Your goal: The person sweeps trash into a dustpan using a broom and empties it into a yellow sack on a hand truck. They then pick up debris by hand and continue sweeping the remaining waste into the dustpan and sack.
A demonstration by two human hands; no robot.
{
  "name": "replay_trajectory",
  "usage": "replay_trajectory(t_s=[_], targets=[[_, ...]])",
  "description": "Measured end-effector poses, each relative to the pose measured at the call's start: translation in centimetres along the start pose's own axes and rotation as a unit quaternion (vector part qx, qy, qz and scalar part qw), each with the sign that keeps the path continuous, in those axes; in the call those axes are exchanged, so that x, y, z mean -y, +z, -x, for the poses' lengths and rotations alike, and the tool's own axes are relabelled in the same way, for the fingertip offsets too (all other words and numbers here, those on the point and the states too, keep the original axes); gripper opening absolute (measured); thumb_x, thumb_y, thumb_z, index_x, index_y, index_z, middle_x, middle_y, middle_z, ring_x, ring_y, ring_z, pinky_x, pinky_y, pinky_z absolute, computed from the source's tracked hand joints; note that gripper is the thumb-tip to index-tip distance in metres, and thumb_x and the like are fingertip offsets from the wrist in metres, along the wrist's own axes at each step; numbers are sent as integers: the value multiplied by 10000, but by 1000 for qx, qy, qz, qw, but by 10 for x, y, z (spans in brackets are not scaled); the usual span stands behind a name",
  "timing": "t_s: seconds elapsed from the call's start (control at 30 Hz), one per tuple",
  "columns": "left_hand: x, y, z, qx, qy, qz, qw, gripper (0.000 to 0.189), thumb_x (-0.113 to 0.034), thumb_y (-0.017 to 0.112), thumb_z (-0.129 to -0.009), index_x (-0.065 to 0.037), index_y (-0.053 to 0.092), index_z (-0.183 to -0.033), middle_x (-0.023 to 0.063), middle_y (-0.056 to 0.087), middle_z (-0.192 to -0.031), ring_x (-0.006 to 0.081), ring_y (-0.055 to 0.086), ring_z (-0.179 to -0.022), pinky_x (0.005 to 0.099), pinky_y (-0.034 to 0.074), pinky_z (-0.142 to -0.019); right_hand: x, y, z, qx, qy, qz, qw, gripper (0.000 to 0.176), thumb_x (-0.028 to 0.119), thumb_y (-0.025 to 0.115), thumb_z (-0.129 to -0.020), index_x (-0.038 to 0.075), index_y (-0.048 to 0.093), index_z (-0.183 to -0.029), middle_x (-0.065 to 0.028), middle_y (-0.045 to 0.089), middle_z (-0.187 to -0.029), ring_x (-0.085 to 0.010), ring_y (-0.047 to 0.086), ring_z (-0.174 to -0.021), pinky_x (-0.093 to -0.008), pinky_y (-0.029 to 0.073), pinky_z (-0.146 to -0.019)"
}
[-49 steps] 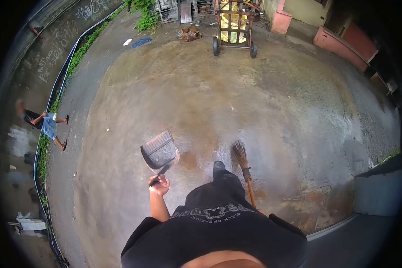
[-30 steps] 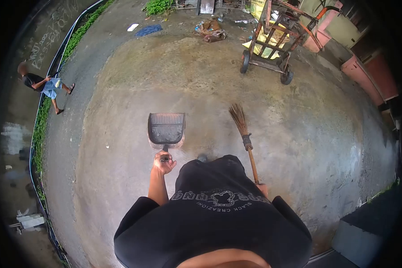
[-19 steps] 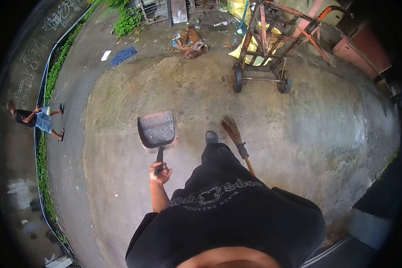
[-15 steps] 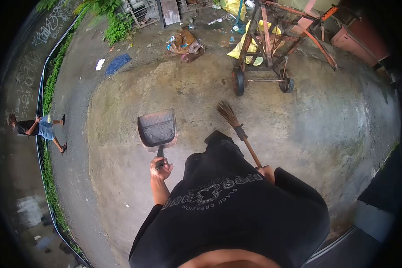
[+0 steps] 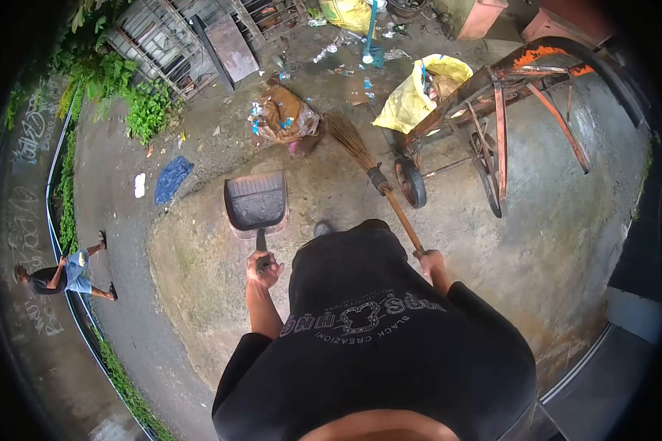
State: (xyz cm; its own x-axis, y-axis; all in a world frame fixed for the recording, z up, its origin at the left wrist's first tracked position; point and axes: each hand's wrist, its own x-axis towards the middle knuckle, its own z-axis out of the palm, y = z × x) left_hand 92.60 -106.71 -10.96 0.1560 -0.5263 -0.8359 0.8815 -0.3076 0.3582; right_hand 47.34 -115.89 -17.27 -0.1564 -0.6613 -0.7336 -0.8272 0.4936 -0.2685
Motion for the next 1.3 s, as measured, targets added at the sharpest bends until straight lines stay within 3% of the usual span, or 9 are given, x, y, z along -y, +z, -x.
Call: replay_trajectory(t_s=[0.33, 0.47, 0.5, 0.53, 0.7, 0.77, 0.83, 1.2, 1.3], targets=[[-138, 151, -137, 89, -60, -19, 994, 153, -185, 532, -689, -52, 522, -612, 42, 514, -507, 188, 494, -403, 397, 513, -586, 74, 0, -66, -4, 119, -166, 979, 544, 457, 626, -640, -26, 633, -890, -246, 604, -892, -327, 581, -917, -372, 443, -770], [-159, 208, -195, 97, -68, 4, 993, 158, -183, 536, -688, -36, 526, -629, 45, 519, -520, 189, 498, -424, 393, 501, -625, 179, -73, -122, -9, 115, -184, 976, 423, 340, 668, -636, -64, 620, -753, -144, 603, -657, -225, 588, -582, -330, 462, -557], [-166, 219, -205, 102, -74, 4, 992, 163, -186, 538, -688, -32, 530, -636, 46, 522, -524, 192, 500, -433, 394, 494, -646, 148, -37, -185, 7, -25, -273, 962, 346, 276, 670, -644, -59, 606, -707, -93, 552, -560, -157, 509, -453, -303, 414, -434], [-176, 238, -221, 116, -80, 1, 990, 168, -189, 540, -688, -28, 535, -643, 48, 524, -528, 196, 501, -441, 395, 487, -668, 178, -51, -207, 8, 53, -409, 911, 324, 235, 661, -654, -75, 609, -729, -87, 539, -531, -142, 506, -442, -290, 386, -388], [-226, 309, -271, 160, -125, 27, 979, 210, -218, 537, -707, -10, 556, -678, 49, 552, -579, 193, 512, -477, 398, 480, -722, 260, -116, -309, 9, 127, -193, 973, 418, 309, 560, -637, -55, 617, -834, -233, 611, -718, -337, 615, -764, -392, 461, -713], [-242, 328, -306, 176, -133, 4, 975, 204, -214, 542, -705, -11, 562, -723, 36, 558, -603, 181, 519, -493, 391, 482, -730, 264, -107, -357, -150, -97, -76, 981, 370, 329, 592, -669, -38, 640, -691, -218, 603, -644, -302, 627, -717, -366, 470, -643], [-261, 352, -337, 175, -165, -32, 970, 206, -212, 546, -701, -10, 561, -739, 33, 563, -618, 178, 521, -499, 388, 482, -729, 328, -171, -325, -90, 92, -167, 977, 421, 342, 589, -648, -58, 630, -772, -245, 606, -726, -348, 607, -776, -388, 463, -680], [-370, 491, -496, 161, -216, -64, 961, 192, -237, 542, -684, -49, 503, -696, 15, 516, -589, 174, 511, -491, 384, 471, -703, 395, -167, -466, -87, 111, -87, 986, 445, 406, 529, -672, -15, 631, -773, -193, 622, -734, -297, 610, -800, -364, 466, -730], [-394, 513, -515, 165, -228, -62, 958, 215, -227, 535, -692, -23, 540, -758, 25, 520, -588, 185, 521, -507, 398, 482, -679, 478, -259, -428, -67, 258, -192, 944, 420, 294, 524, -655, -33, 608, -904, -218, 601, -945, -298, 579, -937, -371, 454, -801]])
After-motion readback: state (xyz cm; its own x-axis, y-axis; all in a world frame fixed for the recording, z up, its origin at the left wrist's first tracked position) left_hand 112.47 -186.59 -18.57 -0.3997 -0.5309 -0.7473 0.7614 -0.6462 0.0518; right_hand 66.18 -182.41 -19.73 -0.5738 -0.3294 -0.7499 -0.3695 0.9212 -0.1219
